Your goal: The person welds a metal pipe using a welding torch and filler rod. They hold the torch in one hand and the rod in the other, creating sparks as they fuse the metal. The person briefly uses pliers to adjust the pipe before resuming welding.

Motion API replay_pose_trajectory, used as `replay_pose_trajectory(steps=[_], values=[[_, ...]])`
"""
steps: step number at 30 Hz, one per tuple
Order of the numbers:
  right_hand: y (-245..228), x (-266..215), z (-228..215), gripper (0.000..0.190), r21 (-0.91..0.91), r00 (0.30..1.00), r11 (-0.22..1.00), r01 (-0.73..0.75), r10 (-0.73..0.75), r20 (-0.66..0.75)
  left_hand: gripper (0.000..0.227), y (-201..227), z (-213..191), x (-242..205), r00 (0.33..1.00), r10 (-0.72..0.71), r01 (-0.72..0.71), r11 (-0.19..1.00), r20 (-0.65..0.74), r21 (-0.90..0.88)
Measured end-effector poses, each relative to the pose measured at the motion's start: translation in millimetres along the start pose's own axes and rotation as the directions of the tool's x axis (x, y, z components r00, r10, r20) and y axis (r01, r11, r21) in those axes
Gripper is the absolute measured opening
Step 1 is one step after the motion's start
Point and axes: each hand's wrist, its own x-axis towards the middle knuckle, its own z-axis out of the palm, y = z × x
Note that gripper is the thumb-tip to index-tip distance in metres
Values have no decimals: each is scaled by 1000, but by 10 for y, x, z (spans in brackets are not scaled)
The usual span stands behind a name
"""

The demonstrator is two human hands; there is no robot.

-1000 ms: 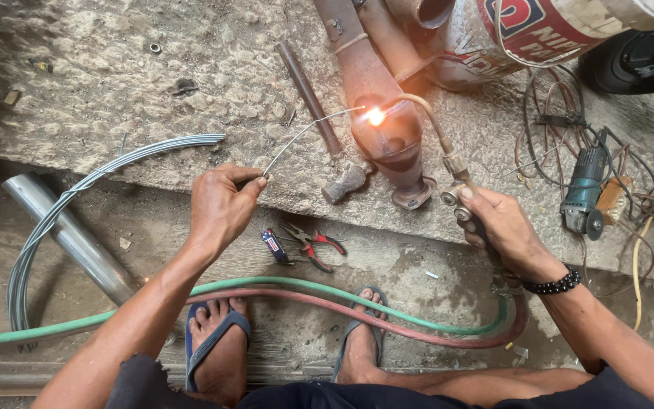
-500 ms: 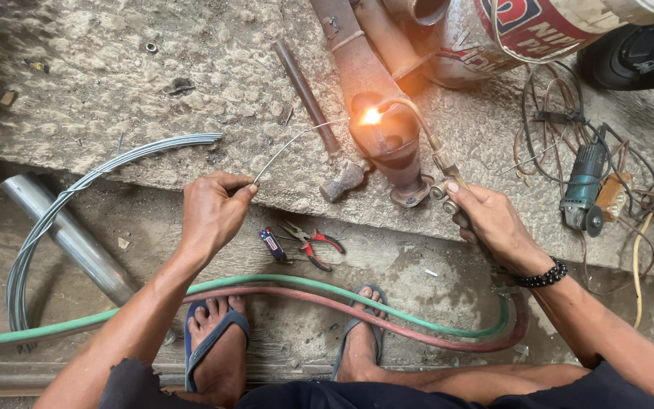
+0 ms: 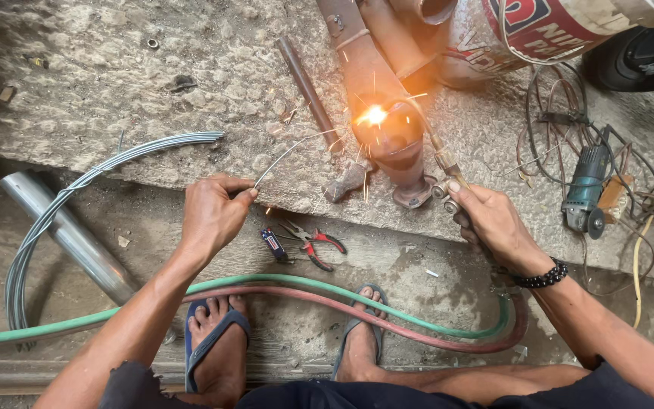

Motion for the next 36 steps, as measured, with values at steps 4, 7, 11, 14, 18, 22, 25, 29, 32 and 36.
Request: replay_pose_trajectory(steps=[4, 7, 11, 14, 18, 22, 25, 29, 32, 36], values=[[2, 3, -8, 43, -10, 1000, 1000, 5, -5, -2, 16, 39, -9, -14, 1000, -19, 19, 1000, 15, 14], [-36, -22, 4, 41, -1, 1000, 1000, 6, -6, -2, 17, 33, -9, -12, 999, -10, 9, 999, 35, 32], [-35, -27, 2, 42, -15, 1000, 1000, 7, -7, -1, 18, 8, 17, -11, 999, -38, 37, 999, 31, 39], [-56, -33, 12, 42, -7, 1000, 1000, 5, -5, -6, 18, 21, 15, -17, 999, -44, 42, 998, 32, 47], [-163, -98, 34, 42, 7, 999, 999, 43, -43, 13, 19, -1, 15, -16, 997, -54, 50, 997, 53, 63], [94, 34, -62, 41, 13, 996, 996, 85, -85, -3, 18, -58, 50, -3, 997, -56, 53, 997, 44, 64], [56, -7, -61, 41, 2, 996, 996, 92, -92, -3, 19, -71, 53, 4, 997, -61, 57, 996, 56, 73], [12, -26, -30, 42, -3, 999, 999, 44, -44, 4, 18, -136, 64, 15, 996, -71, 66, 994, 58, 91], [24, -9, -18, 43, -23, 1000, 999, 29, -29, 7, 19, -207, 84, 28, 994, -87, 78, 990, 68, 121], [54, 2, -20, 39, 18, 1000, 1000, 23, -23, 2, 21, -243, 113, 45, 991, -102, 86, 979, 81, 184]])
